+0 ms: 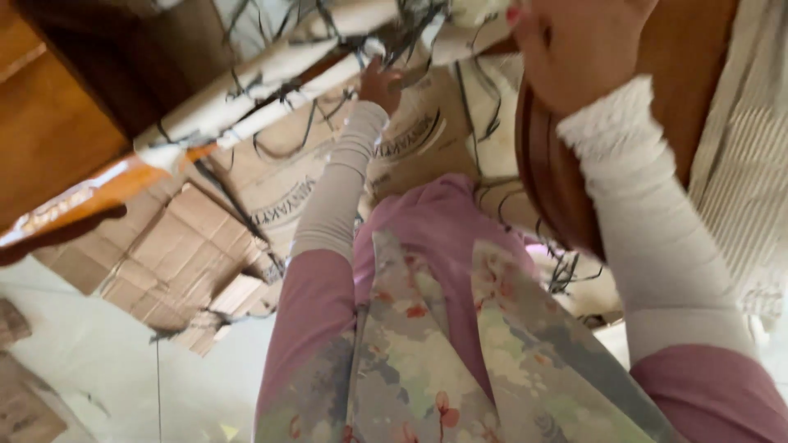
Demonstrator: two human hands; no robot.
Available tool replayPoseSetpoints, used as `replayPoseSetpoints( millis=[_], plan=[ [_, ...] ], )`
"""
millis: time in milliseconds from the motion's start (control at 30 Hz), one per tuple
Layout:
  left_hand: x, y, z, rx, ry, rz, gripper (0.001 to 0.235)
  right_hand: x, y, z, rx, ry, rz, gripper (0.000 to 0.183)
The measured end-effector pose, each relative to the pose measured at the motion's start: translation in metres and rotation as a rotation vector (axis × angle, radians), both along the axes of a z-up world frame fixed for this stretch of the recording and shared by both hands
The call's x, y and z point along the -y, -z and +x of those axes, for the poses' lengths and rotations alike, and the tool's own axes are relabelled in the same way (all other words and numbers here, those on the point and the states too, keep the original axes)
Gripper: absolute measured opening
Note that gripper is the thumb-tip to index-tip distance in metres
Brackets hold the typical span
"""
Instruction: Wrapping wooden chair legs with protective paper and securing them with wire ties using scissors.
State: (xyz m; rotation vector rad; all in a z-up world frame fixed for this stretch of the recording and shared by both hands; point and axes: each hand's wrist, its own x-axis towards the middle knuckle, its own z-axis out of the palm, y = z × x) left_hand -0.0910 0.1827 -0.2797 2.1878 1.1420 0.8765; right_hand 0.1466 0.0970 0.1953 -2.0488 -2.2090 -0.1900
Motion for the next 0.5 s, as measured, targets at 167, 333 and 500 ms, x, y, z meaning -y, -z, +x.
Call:
replayPoseSetpoints(
  millis=[167,333,500],
  plan=[
    [-0.038,-0.094,0.066,-0.779,0.162,-0.707,0.041,0.0,-0.014,-0.013,-0.09,0.074,-0.111,0.031],
    [-0.058,-0.013,0.092,-0.847,0.086,-0.978,0.076,0.005,-0.012,-0.012,-0.11,-0.016,0.016,0.02],
    [-0.086,-0.16,0.125,0.066,-0.148,-0.554,0.019,0.002,-0.017,-0.013,-0.322,0.014,0.061,0.015]
  ],
)
